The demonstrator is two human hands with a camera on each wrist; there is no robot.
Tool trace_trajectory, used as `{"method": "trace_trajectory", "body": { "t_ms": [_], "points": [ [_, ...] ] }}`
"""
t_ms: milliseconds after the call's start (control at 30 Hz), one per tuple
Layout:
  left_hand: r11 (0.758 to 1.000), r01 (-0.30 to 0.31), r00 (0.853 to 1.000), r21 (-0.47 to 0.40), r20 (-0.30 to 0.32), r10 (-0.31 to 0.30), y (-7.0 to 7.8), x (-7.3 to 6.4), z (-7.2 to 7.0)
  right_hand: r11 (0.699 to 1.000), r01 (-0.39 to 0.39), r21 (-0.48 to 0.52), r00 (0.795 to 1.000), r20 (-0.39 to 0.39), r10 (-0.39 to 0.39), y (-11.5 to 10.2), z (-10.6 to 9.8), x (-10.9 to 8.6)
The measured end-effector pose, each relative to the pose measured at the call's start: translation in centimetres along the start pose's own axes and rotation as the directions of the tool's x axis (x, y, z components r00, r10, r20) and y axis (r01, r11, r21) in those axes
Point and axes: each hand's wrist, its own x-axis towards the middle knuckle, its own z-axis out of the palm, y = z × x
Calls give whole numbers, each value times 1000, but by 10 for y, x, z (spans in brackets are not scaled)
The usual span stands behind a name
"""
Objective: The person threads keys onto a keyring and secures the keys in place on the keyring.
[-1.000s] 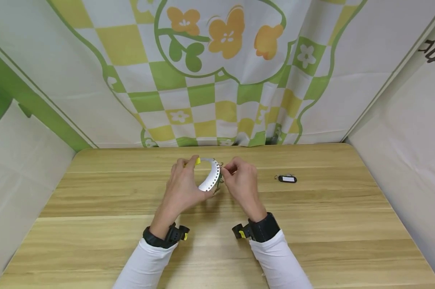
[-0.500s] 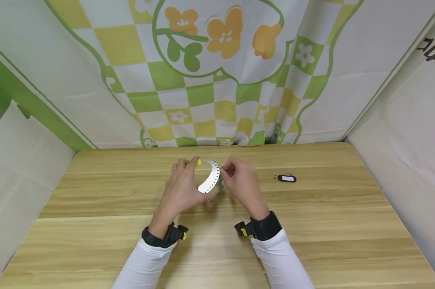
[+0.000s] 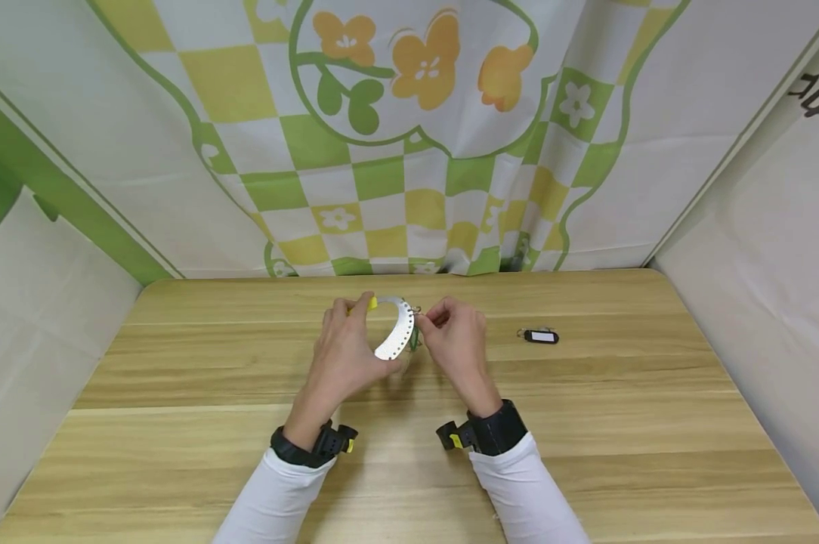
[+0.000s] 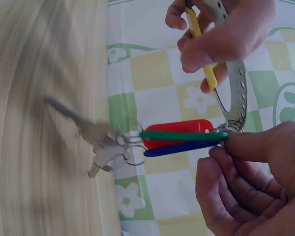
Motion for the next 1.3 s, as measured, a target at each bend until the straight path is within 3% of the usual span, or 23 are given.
{"method": "trace_trajectory", "body": {
  "t_ms": [300, 700, 900, 1300],
  "points": [
    [1000, -13, 1000, 16, 1, 13, -1, 0, 0, 998, -42, 51, 999, 13, 41, 0, -1, 0],
    [1000, -13, 1000, 5, 1, 13, 0, 1, 2, 991, -63, 119, 997, -46, 69, 1, 1, -1],
    [1000, -22, 1000, 2, 9, 22, 0, 1, 1, 997, -10, 81, 998, -53, 15, 1, 1, -1],
    [996, -69, 997, 51, 32, 67, -2, 1, -2, 995, 100, 7, 992, 75, -101, 6, -9, 4]
  ]
}}
